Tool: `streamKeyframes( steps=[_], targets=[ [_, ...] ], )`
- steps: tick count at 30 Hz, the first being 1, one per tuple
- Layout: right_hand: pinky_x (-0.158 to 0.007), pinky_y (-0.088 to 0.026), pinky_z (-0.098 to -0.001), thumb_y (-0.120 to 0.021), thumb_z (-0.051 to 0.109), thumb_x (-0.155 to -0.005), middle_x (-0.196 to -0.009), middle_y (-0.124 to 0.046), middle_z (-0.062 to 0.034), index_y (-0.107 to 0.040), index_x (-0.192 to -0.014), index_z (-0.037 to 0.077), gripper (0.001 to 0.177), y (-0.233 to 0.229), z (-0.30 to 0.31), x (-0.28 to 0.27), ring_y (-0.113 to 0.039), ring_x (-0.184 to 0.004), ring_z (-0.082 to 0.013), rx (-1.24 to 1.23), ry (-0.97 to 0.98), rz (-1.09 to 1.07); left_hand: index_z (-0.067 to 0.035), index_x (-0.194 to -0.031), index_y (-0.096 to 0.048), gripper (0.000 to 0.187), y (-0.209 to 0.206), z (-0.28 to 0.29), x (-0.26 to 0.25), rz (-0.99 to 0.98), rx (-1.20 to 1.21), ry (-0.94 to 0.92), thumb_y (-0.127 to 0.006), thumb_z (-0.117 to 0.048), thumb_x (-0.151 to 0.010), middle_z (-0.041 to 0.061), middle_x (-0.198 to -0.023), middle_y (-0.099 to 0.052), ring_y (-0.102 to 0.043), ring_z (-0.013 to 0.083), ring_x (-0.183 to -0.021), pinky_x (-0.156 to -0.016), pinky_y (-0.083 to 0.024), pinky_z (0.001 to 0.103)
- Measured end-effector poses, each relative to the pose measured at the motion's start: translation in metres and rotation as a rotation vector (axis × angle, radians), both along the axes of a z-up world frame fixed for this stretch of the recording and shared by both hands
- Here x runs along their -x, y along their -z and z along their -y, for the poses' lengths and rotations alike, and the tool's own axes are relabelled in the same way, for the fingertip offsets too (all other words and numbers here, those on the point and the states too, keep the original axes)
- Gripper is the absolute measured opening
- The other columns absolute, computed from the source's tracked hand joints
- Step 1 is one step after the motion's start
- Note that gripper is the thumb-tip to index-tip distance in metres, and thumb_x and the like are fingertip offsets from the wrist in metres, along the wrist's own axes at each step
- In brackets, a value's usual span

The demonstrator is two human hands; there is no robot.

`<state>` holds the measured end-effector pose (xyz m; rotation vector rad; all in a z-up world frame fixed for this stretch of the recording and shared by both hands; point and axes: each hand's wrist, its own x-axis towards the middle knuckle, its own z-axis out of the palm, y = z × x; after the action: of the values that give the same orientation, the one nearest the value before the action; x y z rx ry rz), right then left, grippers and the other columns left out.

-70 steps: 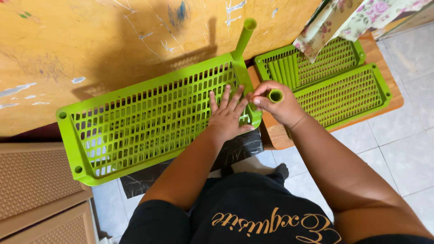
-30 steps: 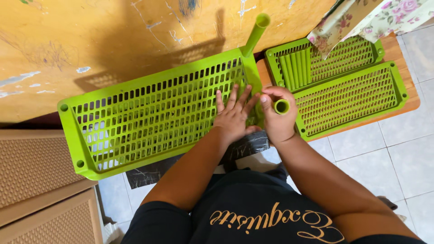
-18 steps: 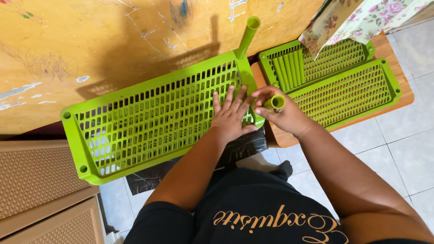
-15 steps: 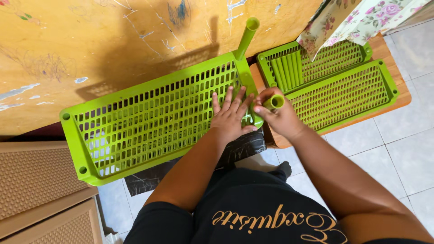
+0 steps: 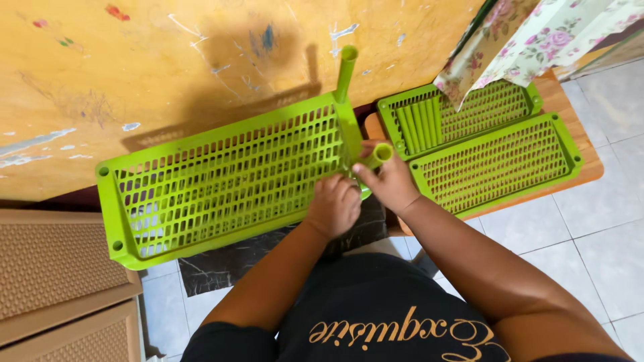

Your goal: The person assembles green plastic baskets by inserting cylindrical legs into the corner holes of the basket base. The person handles the baskets and legs by hand, repeatedly inserting legs into different baskets and stacking them.

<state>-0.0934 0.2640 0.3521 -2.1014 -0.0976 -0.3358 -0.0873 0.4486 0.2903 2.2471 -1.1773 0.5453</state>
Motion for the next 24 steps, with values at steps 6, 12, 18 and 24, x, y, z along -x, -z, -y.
streamKeyframes(
  steps=[6, 12, 18, 24],
  targets=[
    [-0.111, -0.045, -0.0367, -0.073, 0.008, -0.09, -0.134, -0.06, -0.0159, -0.047, -0.146, 0.003, 0.062, 0.014, 0.066, 0.011, -0.057, -0.13, -0.0235, -0.217, -0.254, -0.066, -0.01, -0.103, -0.066, 0.024, -0.035, 0.071, 0.021, -0.059, 0.016, 0.11, -0.074, -0.016, -0.081, 0.01, -0.105, -0.063, -0.059, 0.0314, -0.098, -0.083, -0.049, 0.044],
    [-0.112, -0.044, -0.0375, -0.07, 0.014, -0.095, -0.137, -0.063, -0.0129, -0.053, -0.141, 0.005, 0.05, 0.026, 0.194, 0.02, -0.058, -0.131, -0.0229, -0.179, -0.295, -0.241, -0.007, -0.109, -0.061, 0.038, -0.037, 0.183, 0.027, -0.038, 0.086, 0.107, -0.077, -0.014, -0.075, 0.015, -0.112, -0.06, -0.06, 0.0359, -0.108, -0.09, -0.051, 0.045],
    [-0.1, -0.052, -0.0347, -0.068, 0.016, -0.097, -0.125, -0.068, -0.0111, -0.062, -0.129, 0.007, 0.034, 0.043, 0.304, 0.024, -0.065, -0.118, -0.021, -0.07, -0.21, -0.304, -0.006, -0.123, -0.059, 0.05, -0.015, 0.289, 0.027, -0.175, 0.123, 0.027, -0.075, -0.01, -0.076, 0.016, -0.126, -0.06, -0.058, 0.0373, -0.118, -0.099, -0.05, 0.049],
    [-0.086, -0.057, -0.0312, -0.063, 0.011, -0.099, -0.109, -0.074, -0.0096, -0.069, -0.118, 0.007, 0.021, 0.058, 0.363, 0.017, -0.072, -0.099, -0.0191, -0.071, -0.094, -0.262, -0.004, -0.136, -0.056, 0.066, -0.002, 0.337, 0.024, -0.273, 0.127, 0.013, -0.073, -0.006, -0.073, 0.018, -0.144, -0.054, -0.053, 0.0416, -0.13, -0.111, -0.046, 0.051]
  ],
)
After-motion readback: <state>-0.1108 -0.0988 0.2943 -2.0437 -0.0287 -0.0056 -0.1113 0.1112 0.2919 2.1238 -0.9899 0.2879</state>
